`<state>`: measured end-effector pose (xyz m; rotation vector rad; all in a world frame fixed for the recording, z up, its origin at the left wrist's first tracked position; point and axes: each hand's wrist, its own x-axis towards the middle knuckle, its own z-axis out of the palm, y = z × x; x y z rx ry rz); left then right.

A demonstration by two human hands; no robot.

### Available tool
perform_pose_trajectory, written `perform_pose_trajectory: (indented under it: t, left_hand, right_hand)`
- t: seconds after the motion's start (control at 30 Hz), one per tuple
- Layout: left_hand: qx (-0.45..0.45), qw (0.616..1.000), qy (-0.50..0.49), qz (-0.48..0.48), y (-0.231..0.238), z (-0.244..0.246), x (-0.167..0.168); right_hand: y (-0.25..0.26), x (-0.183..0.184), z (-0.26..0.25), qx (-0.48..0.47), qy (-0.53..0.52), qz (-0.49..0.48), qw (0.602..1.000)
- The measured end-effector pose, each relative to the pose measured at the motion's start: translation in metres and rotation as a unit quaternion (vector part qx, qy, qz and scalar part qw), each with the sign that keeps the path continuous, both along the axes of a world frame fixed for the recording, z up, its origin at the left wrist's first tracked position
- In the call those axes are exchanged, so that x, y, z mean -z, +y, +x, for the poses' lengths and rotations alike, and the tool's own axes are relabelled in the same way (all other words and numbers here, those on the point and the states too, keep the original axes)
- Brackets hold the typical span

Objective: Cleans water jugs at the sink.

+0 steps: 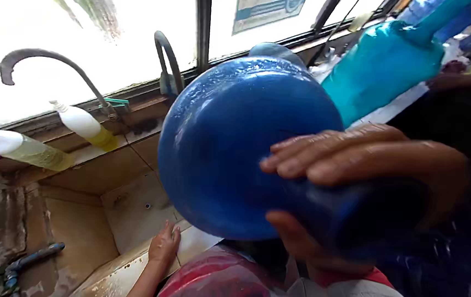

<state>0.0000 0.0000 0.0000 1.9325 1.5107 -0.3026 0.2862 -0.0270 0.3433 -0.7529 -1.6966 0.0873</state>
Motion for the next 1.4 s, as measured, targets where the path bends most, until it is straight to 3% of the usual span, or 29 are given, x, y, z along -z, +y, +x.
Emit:
perform_pose_trajectory:
  t: [0.1,0.27,0.37,0.47,0.67,0.87,0.97,1.07,1.13,1.23,1.33,1.4]
  left_hand:
    - [-0.024,1.000,-0.007,-0.005,0.003,-0.002,0.020]
    - [-0.051,0.998,-0.011,0.025,0.005,0.003,0.021]
    - [-0.065,0.998,-0.003,0.023,0.008,0.006,0.023]
    - [-0.078,0.997,-0.005,0.030,0.009,0.008,0.025]
    - [-0.095,0.993,-0.010,0.069,0.008,0.005,0.036]
    - [-0.097,0.989,-0.027,0.107,0.005,0.005,0.041]
    - [-0.097,0.989,-0.025,0.107,0.005,0.005,0.039]
    - [-0.096,0.990,-0.028,0.104,0.005,0.005,0.036]
    - [-0.094,0.991,-0.025,0.095,0.004,0.005,0.035]
    - [-0.093,0.991,-0.024,0.097,0.005,0.004,0.034]
    - [-0.093,0.993,-0.019,0.070,0.007,0.004,0.030]
    - [-0.090,0.994,-0.017,0.053,0.008,0.003,0.028]
  right_hand:
    - [0.090,0.061,0.014,-0.029,0.075,-0.041,0.996]
    - [0.214,0.238,0.018,0.004,0.153,-0.179,0.972]
    - [0.250,0.316,0.018,0.071,0.112,-0.341,0.931]
    - [0.275,0.352,0.021,0.084,0.016,-0.475,0.876]
    - [0.296,0.364,0.026,0.033,-0.115,-0.483,0.867]
    - [0.262,0.343,0.028,-0.022,-0.056,-0.555,0.830]
    - [0.263,0.317,0.089,0.162,-0.121,-0.514,0.834]
    - [0.260,0.314,0.157,0.353,-0.179,-0.555,0.732]
    - [0.245,0.331,0.173,0.389,-0.200,-0.585,0.683]
    - [0.219,0.355,0.161,0.367,-0.200,-0.573,0.705]
    - [0.217,0.356,0.134,0.308,-0.108,-0.565,0.758]
    - [0.226,0.354,0.106,0.221,0.146,-0.578,0.772]
